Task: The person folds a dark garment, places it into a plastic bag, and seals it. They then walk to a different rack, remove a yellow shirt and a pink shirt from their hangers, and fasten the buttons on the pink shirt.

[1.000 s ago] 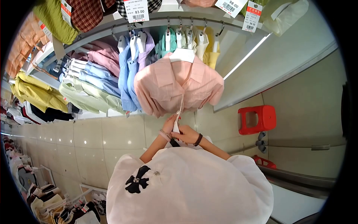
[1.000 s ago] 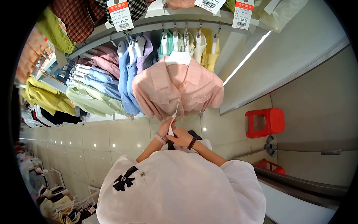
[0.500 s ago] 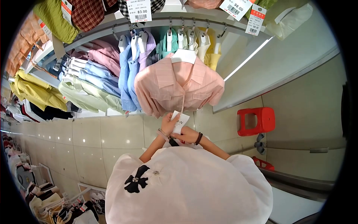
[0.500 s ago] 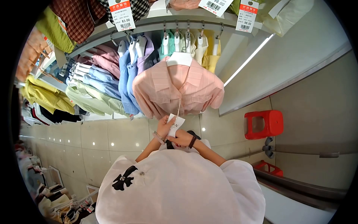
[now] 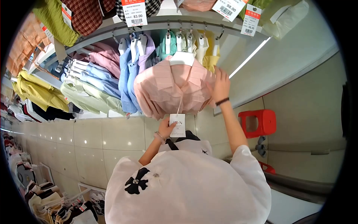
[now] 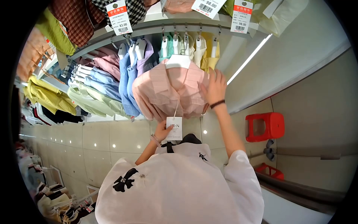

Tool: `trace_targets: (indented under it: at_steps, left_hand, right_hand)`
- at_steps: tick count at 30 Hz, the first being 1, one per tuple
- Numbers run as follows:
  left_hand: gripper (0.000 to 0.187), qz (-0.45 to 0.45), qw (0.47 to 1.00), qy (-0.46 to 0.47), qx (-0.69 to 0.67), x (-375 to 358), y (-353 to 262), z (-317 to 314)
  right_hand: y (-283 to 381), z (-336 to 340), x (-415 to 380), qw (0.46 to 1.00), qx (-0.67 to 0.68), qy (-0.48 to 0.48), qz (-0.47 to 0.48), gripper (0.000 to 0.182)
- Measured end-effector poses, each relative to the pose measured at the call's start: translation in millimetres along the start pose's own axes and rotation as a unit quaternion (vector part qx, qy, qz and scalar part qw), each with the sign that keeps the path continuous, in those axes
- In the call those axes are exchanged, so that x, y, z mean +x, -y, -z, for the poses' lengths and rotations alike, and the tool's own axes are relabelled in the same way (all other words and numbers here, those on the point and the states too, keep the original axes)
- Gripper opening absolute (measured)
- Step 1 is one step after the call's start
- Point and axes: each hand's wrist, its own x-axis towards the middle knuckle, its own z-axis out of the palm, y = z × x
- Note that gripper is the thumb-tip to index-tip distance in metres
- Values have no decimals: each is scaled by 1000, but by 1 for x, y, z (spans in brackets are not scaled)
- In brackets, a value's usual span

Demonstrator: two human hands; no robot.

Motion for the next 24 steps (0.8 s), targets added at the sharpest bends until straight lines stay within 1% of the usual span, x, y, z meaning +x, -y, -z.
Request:
trace_targets:
  at_steps: [3,6,9,10,13,14,17,18,21,24]
  left_hand:
    - [21,11,998,52,34,-5,-8,-1]
    - [21,76,993,84,15,-11,-10,-6]
    - [20,102,989,97,38,-13,-8,-5]
    - [20,100,991,90,27,-14,-8,-6]
    - [20,95,993,76,11,-15,-6,-5]
    - [20,95,993,75,15,-14,1,-3]
    - [20,94,992,76,24,-15,1,-2]
    - [20,94,992,77,27,-15,-1,-3]
    - [20,98,992,85,0,-15,-6,-9]
    - [19,101,989,108,8,-15,-5,-15]
  right_hand:
    - [-18,-26,13,981,24,170,-90,65]
    - [-17,-44,8,967,-61,227,-97,59]
    - [-25,-52,5,972,-17,202,-121,55]
    - [-29,-53,4,976,-17,176,-127,48]
    - [-51,-60,-2,969,50,174,-167,47]
    - [-60,-64,-6,970,88,148,-170,49]
    - [-74,-57,-24,919,194,205,-276,51]
    - [-78,-57,-33,905,224,200,-302,52]
    - [-110,-103,-84,844,348,196,-358,48]
    - [-85,-109,-116,828,334,196,-405,42]
